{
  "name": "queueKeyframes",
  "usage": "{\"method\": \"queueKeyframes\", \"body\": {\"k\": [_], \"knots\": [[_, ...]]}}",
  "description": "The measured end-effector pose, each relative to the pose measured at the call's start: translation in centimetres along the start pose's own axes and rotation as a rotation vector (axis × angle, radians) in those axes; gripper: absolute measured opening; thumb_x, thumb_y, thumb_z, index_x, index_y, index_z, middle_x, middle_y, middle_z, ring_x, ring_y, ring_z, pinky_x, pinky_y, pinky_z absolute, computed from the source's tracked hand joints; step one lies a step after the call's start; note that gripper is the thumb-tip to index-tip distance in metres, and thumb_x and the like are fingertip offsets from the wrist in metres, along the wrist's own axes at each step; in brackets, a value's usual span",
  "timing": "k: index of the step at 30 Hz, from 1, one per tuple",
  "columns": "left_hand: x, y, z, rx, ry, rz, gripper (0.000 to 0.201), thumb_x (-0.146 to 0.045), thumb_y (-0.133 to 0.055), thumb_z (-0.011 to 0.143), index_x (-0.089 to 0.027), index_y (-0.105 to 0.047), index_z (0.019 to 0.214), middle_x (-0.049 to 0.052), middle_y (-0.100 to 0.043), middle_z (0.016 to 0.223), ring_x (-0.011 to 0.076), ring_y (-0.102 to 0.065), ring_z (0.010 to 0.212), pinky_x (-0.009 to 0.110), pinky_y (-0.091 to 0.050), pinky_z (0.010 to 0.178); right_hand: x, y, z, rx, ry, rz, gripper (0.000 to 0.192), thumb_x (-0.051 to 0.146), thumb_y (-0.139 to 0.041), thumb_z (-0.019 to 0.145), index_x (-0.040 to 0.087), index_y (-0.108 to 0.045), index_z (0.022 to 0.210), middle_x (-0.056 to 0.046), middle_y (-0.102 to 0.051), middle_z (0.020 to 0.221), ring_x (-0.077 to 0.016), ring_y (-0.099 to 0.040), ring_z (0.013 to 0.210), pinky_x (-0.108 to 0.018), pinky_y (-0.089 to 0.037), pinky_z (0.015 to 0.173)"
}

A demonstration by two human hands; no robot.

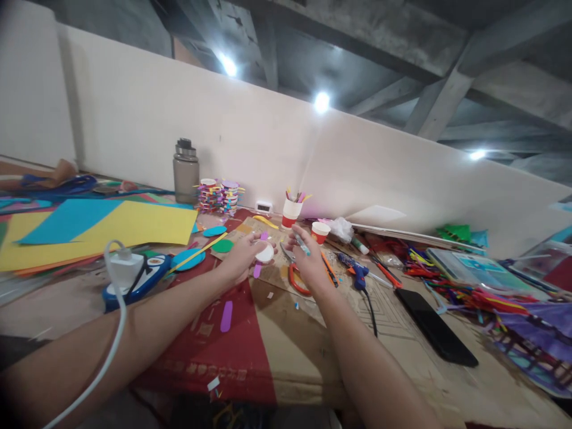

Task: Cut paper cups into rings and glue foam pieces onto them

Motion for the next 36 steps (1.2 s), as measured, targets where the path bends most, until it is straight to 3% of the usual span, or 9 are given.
{"method": "queueKeyframes", "body": {"k": [5,13,19,22,25,27,30,33,36], "knots": [[0.4,0.9,0.8,-0.074,0.06,-0.132,0.02,-0.008,-0.064,0.07,-0.014,-0.054,0.086,0.005,-0.066,0.075,0.0144,-0.065,0.061,0.026,-0.056,0.052,0.6,-1.4,-0.2,0.132,-0.036,-0.037,0.038,0.03,-0.058,0.071,0.02,-0.064,0.107,-0.004,-0.063,0.093,-0.0158,-0.061,0.08,-0.036,-0.053,0.077],[0.8,1.3,1.0,-0.089,0.081,-0.25,0.018,-0.005,-0.061,0.07,-0.015,-0.051,0.081,0.003,-0.063,0.069,0.0135,-0.064,0.061,0.028,-0.058,0.055,4.7,-3.2,-1.1,0.278,0.343,-0.729,0.019,0.024,-0.047,0.087,0.021,-0.066,0.089,-0.005,-0.067,0.084,-0.0207,-0.061,0.082,-0.037,-0.048,0.08],[0.6,1.5,1.2,-0.108,0.082,-0.2,0.016,-0.004,-0.057,0.072,-0.015,-0.049,0.081,0.003,-0.063,0.069,0.0121,-0.062,0.056,0.025,-0.055,0.05,2.6,-2.1,2.0,0.272,0.212,-0.835,0.047,0.006,-0.047,0.068,0.018,-0.065,0.11,-0.005,-0.067,0.092,-0.0172,-0.061,0.083,-0.033,-0.048,0.08],[0.6,1.6,1.3,-0.113,0.095,-0.18,0.016,-0.004,-0.054,0.074,-0.016,-0.049,0.083,0.003,-0.063,0.066,0.0109,-0.06,0.052,0.024,-0.053,0.05,1.3,-1.0,3.8,0.27,0.049,-0.752,0.04,0.01,-0.05,0.066,0.018,-0.066,0.102,-0.002,-0.067,0.086,-0.0141,-0.058,0.069,-0.03,-0.049,0.068],[0.6,1.6,1.3,-0.106,0.085,-0.16,0.016,-0.004,-0.054,0.074,-0.016,-0.048,0.082,0.003,-0.063,0.063,0.0113,-0.059,0.049,0.024,-0.053,0.049,1.4,0.8,5.8,0.164,-0.033,-0.686,0.032,0.018,-0.049,0.073,0.018,-0.067,0.1,0.001,-0.063,0.07,-0.0123,-0.05,0.052,-0.028,-0.046,0.056],[0.7,1.5,1.2,-0.103,0.075,-0.149,0.017,-0.004,-0.053,0.074,-0.016,-0.048,0.084,0.003,-0.064,0.064,0.0119,-0.06,0.049,0.024,-0.052,0.048,2.3,2.3,7.3,0.03,-0.007,-0.682,0.044,0.021,-0.054,0.074,0.017,-0.063,0.117,0.003,-0.06,0.064,-0.0129,-0.048,0.048,-0.028,-0.045,0.052],[1.0,1.4,1.0,-0.093,0.087,-0.124,0.019,-0.004,-0.053,0.074,-0.016,-0.048,0.088,0.002,-0.065,0.066,0.0128,-0.062,0.051,0.023,-0.052,0.048,3.6,4.2,9.8,-0.132,0.045,-0.647,0.084,0.019,-0.061,0.072,0.015,-0.03,0.15,0.004,-0.059,0.064,-0.0154,-0.053,0.05,-0.029,-0.047,0.053],[1.3,1.3,0.9,-0.105,0.103,-0.094,0.022,-0.004,-0.053,0.075,-0.017,-0.048,0.093,0.002,-0.065,0.066,0.0138,-0.063,0.053,0.022,-0.05,0.046,3.8,5.7,12.4,-0.287,-0.006,-0.616,0.106,0.015,-0.064,0.072,0.011,0.0,0.157,0.001,-0.062,0.07,-0.018,-0.058,0.055,-0.032,-0.05,0.056],[1.2,1.3,0.9,-0.118,0.105,-0.102,0.023,-0.005,-0.053,0.076,-0.017,-0.048,0.095,0.002,-0.065,0.068,0.0137,-0.063,0.052,0.023,-0.051,0.046,3.9,6.1,14.5,-0.382,-0.022,-0.634,0.111,0.011,-0.064,0.073,0.01,0.009,0.156,-0.004,-0.065,0.078,-0.0203,-0.062,0.06,-0.035,-0.053,0.061]]}}
Point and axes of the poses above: each hand's wrist, its own z-axis towards the middle knuckle, its own y-axis out of the back of the hand, x = y × z, the point moved 8 cm from there along z, towards the middle knuckle
